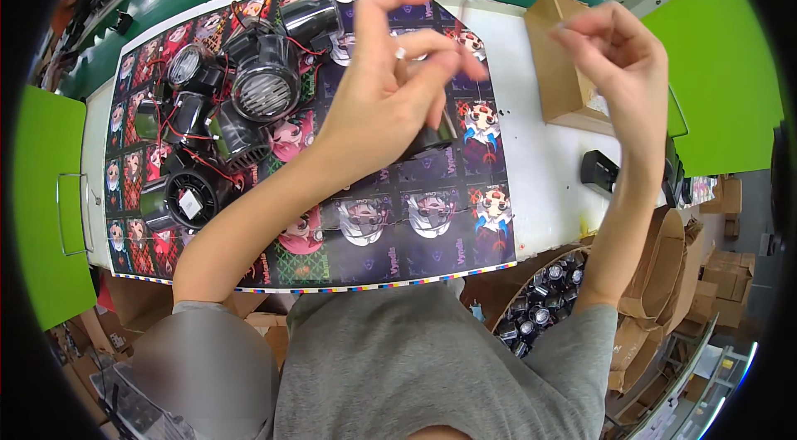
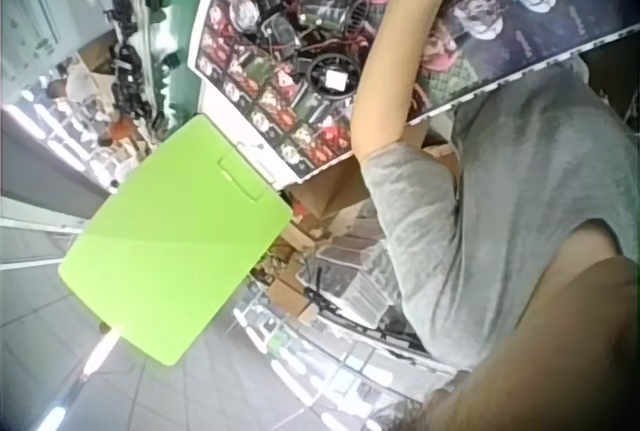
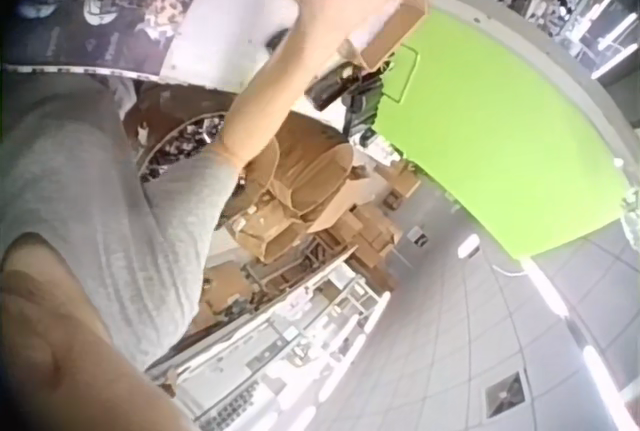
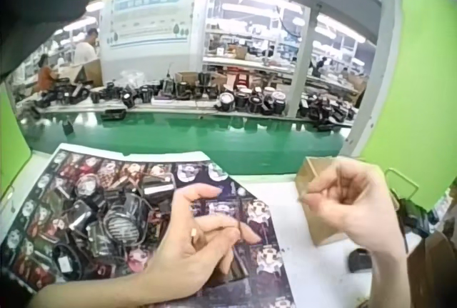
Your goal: Assembling small electronic lamp components by connecting wires to internal connectors and fitting housings.
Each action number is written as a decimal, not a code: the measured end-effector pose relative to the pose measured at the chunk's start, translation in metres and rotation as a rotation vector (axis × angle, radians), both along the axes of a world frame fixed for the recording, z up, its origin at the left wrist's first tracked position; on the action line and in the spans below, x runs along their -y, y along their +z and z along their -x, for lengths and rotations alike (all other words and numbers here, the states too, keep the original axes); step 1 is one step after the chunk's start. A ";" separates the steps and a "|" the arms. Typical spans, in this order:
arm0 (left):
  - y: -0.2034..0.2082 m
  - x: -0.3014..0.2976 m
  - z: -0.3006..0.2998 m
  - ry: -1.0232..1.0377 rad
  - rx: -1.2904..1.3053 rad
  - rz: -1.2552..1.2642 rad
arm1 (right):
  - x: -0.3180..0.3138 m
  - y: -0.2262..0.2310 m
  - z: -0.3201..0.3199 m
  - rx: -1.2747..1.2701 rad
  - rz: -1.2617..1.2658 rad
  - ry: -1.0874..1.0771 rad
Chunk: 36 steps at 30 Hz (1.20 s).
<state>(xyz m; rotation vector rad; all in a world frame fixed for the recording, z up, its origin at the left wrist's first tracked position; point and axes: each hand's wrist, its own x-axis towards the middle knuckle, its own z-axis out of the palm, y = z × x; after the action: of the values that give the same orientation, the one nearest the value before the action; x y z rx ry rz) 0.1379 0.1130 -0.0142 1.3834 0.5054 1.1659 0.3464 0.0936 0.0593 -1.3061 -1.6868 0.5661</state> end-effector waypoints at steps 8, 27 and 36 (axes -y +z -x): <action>0.015 0.010 -0.008 -0.007 -0.219 -0.054 | -0.008 -0.006 0.007 -0.240 0.117 0.133; 0.013 0.009 -0.011 0.095 -0.110 0.006 | 0.013 -0.037 0.013 -0.481 0.060 0.121; 0.016 0.005 -0.009 0.056 -0.201 0.026 | 0.009 -0.029 0.017 -0.425 0.187 0.202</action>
<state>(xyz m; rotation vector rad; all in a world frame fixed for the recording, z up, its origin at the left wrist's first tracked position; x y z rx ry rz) 0.1471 0.1084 0.0022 1.4802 0.7031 1.0665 0.3293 0.0844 0.0301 -1.0525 -1.4399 1.0635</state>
